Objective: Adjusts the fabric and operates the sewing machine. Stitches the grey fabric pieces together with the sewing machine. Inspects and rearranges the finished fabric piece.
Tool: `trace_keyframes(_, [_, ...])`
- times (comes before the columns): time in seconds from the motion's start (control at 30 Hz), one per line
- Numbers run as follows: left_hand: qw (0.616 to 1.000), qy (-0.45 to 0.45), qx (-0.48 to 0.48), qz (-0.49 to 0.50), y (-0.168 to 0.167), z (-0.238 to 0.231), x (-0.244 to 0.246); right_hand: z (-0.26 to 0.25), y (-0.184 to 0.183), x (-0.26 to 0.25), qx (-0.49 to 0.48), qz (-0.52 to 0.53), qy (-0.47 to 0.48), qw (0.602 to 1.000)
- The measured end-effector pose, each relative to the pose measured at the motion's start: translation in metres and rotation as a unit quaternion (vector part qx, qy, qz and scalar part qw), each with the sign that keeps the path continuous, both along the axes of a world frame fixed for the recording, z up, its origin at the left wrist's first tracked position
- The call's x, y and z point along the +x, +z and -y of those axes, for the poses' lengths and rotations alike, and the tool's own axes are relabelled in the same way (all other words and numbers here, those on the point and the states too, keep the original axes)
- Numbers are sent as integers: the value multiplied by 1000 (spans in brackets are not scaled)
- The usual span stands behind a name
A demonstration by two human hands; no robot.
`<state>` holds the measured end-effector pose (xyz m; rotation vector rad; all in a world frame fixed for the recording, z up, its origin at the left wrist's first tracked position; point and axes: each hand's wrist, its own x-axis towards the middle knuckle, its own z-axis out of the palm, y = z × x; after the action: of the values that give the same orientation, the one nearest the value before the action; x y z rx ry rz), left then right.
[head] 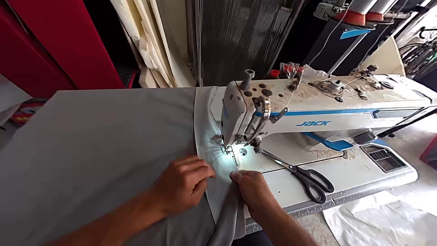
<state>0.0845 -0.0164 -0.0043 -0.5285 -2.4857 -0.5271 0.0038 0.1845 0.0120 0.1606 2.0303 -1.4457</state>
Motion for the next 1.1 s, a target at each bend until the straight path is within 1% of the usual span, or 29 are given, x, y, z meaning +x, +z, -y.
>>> trace_keyframes(0.07, [989,92,85,82,2,-26,25,-13,-3,14,-38,4,-5,999])
trace_keyframes(0.13, [962,152,149,172,-1,-54,40,-23,-6,26,-93,15,-16,995])
trace_keyframes(0.17, [949,180,161,202,-2,-67,44,-26,-7,31,-116,16,-21,993])
trace_keyframes(0.23, [937,230,157,209,-4,-86,45,-30,-9,39,-143,6,-27,989])
trace_keyframes(0.27, [933,248,155,211,-4,-92,44,-30,-10,41,-147,-6,-25,989])
trace_keyframes(0.33, [918,269,159,245,3,-102,40,-32,-13,43,-143,-32,-14,989])
trace_keyframes(0.43, [873,270,204,351,17,-102,32,-31,-17,40,-128,-46,0,991])
trace_keyframes(0.47, [869,262,219,359,17,-101,31,-31,-17,38,-124,-43,4,991])
trace_keyframes(0.5, [872,249,238,347,16,-99,32,-31,-17,37,-121,-40,8,992])
trace_keyframes(0.6, [887,208,318,263,13,-97,39,-32,-18,35,-120,-39,23,992])
trace_keyframes(0.67, [888,197,342,235,17,-93,42,-33,-16,35,-115,-36,25,992])
trace_keyframes(0.77, [877,178,379,237,21,-86,43,-34,-12,37,-120,-8,23,992])
trace_keyframes(0.87, [872,194,385,233,32,-88,42,-38,-14,40,-144,24,10,989])
trace_keyframes(0.93, [882,216,354,224,43,-90,44,-39,-17,43,-138,20,-2,990])
trace_keyframes(0.97, [899,239,303,208,49,-90,46,-39,-19,44,-131,7,-7,991])
trace_keyframes(1.03, [932,311,115,145,57,-96,51,-38,-21,45,-123,-18,-12,992])
trace_keyframes(1.07, [940,325,22,101,59,-102,54,-38,-22,46,-126,-27,-13,992])
trace_keyframes(1.1, [944,319,-42,75,58,-109,56,-38,-22,47,-133,-33,-13,990])
